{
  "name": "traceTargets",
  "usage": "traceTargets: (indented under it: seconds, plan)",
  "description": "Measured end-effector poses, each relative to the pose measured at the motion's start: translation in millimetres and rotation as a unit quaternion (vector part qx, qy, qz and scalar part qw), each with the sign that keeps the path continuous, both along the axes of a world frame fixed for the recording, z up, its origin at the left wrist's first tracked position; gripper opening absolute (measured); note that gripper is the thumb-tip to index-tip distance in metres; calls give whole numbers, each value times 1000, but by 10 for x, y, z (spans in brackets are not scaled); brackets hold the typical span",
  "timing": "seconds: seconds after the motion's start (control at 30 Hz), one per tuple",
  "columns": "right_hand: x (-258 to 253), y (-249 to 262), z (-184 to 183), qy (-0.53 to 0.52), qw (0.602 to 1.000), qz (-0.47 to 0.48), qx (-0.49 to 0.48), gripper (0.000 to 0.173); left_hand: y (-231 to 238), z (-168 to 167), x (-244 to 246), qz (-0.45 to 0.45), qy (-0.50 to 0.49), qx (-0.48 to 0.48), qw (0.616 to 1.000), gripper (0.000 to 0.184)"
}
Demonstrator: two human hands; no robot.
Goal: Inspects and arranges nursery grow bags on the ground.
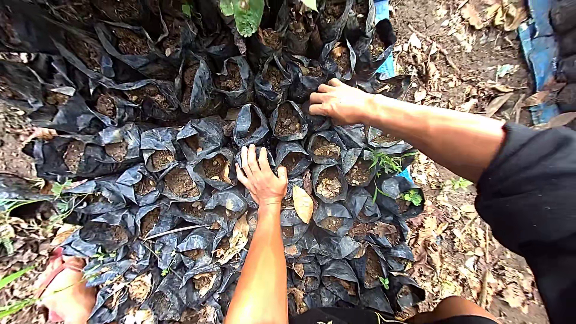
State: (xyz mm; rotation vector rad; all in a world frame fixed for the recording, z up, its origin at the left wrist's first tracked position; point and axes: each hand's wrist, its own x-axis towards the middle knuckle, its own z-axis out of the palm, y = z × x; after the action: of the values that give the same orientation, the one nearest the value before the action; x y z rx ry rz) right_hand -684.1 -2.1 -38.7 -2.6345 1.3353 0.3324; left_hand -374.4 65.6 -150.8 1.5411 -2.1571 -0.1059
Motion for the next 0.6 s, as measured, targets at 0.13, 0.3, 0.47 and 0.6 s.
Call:
traceTargets:
  seconds: [0.13,0.3,0.47,0.6]
  plan:
    - [-16,86,-28,-24,999,-11,-24,25,26,-5,12,3,0,14,1000,63]
    - [105,115,477,-162,945,-285,-3,26,13,1,3,3,13,9,1000,61]
    - [490,249,420,-20,899,-431,77,81,17,15,-1,-4,11,16,1000,61]
    - [825,251,69,48,864,-501,35,96,19,26,-7,-2,6,13,1000,61]
